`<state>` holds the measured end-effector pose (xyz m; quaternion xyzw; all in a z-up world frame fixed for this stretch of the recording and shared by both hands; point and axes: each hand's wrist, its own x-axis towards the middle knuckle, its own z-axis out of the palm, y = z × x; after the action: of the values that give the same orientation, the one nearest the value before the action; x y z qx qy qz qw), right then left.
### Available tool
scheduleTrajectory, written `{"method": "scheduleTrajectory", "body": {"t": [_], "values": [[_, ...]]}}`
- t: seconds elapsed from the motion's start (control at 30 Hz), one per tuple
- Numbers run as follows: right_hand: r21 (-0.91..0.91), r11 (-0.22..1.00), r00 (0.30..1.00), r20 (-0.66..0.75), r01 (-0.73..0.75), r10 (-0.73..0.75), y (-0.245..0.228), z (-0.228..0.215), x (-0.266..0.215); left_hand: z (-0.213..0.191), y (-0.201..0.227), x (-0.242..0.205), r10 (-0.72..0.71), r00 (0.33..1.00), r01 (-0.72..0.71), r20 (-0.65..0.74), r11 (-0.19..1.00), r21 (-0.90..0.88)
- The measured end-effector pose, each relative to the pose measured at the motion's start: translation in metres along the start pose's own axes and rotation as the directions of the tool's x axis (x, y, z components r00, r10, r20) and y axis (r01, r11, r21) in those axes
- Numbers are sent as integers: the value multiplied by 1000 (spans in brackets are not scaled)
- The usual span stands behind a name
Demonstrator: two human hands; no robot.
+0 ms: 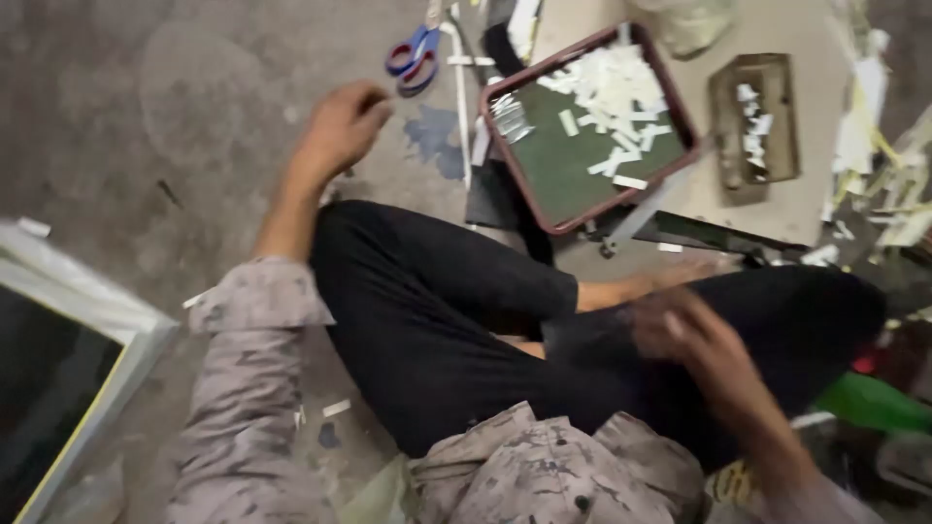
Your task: The person sits on the floor and assembles small solar panel components by hand. They pick up individual cells and white strips, then attach the strips to the cells and place them into a tray. The person continues this process, arranging the components in a row within the tray.
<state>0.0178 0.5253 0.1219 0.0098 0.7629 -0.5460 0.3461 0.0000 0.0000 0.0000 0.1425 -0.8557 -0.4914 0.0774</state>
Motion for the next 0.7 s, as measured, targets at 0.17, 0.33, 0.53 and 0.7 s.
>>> {"method": "scheduleTrajectory", "body": {"t": [0.17,0.33,0.53,0.7], "values": [[474,866,974,-219,161,-61,44,22,168,106,41,80,228,972,-233,52,933,273],[435,855,944,-283,284,-170,95,11,257,194,-4,131,203,978,-202,38,902,382],[2,989,967,-210,145,-141,62,-56,252,188,4,34,-41,999,30,20,919,393],[-699,547,765,0,460,-644,42,-73,248,113,121,-84,253,947,-227,-196,963,146]]}}
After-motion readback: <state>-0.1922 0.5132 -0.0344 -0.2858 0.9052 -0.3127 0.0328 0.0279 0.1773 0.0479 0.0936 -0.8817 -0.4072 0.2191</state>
